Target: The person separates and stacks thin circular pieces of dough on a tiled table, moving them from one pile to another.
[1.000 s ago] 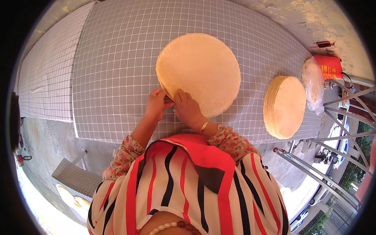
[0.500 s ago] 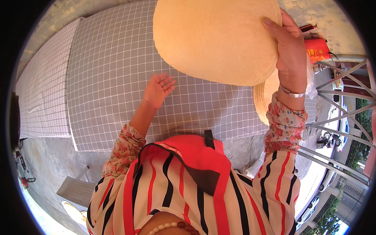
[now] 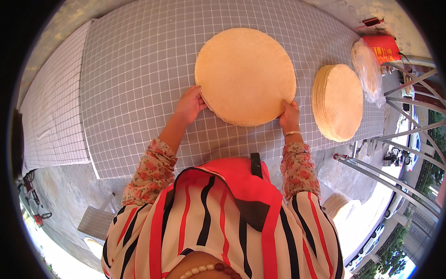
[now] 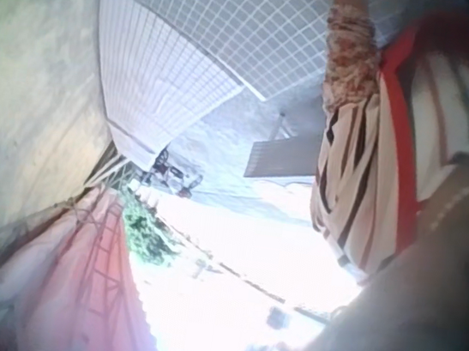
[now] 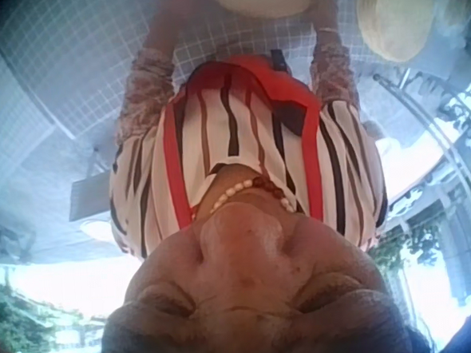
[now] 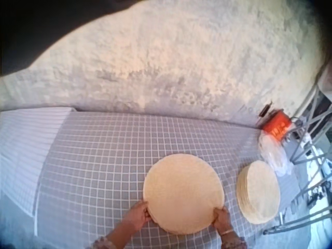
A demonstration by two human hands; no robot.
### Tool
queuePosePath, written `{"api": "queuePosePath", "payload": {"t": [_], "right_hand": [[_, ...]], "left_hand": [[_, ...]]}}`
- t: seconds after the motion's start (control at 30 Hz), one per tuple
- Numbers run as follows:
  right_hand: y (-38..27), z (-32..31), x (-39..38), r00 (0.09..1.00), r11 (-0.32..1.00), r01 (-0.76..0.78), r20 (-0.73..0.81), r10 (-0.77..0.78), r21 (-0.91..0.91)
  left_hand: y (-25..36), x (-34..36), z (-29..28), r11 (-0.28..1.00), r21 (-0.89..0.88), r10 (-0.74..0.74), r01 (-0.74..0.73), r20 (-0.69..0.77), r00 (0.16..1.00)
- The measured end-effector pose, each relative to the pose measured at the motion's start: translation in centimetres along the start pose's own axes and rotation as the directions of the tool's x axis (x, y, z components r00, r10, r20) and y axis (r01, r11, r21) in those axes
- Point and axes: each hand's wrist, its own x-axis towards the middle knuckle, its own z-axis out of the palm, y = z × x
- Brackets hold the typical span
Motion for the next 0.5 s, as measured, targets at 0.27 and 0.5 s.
{"api": "queuePosePath", "payload": {"t": [0.27, 0.5], "right_hand": [[-2.6, 2.6, -1.4, 0.994, 0.996, 0.018, -0.106, -0.028, -0.091], [-11.4, 3.1, 0.3, 0.973, 0.978, 0.169, 0.178, -0.146, -0.123]], "left_hand": [[-1.7, 0.8, 1.1, 0.970, 0.185, 0.187, -0.156, -0.167, 0.968], [2.9, -1.7, 7.6, 0.905, 0.260, 0.364, -0.336, -0.069, 0.929]]}}
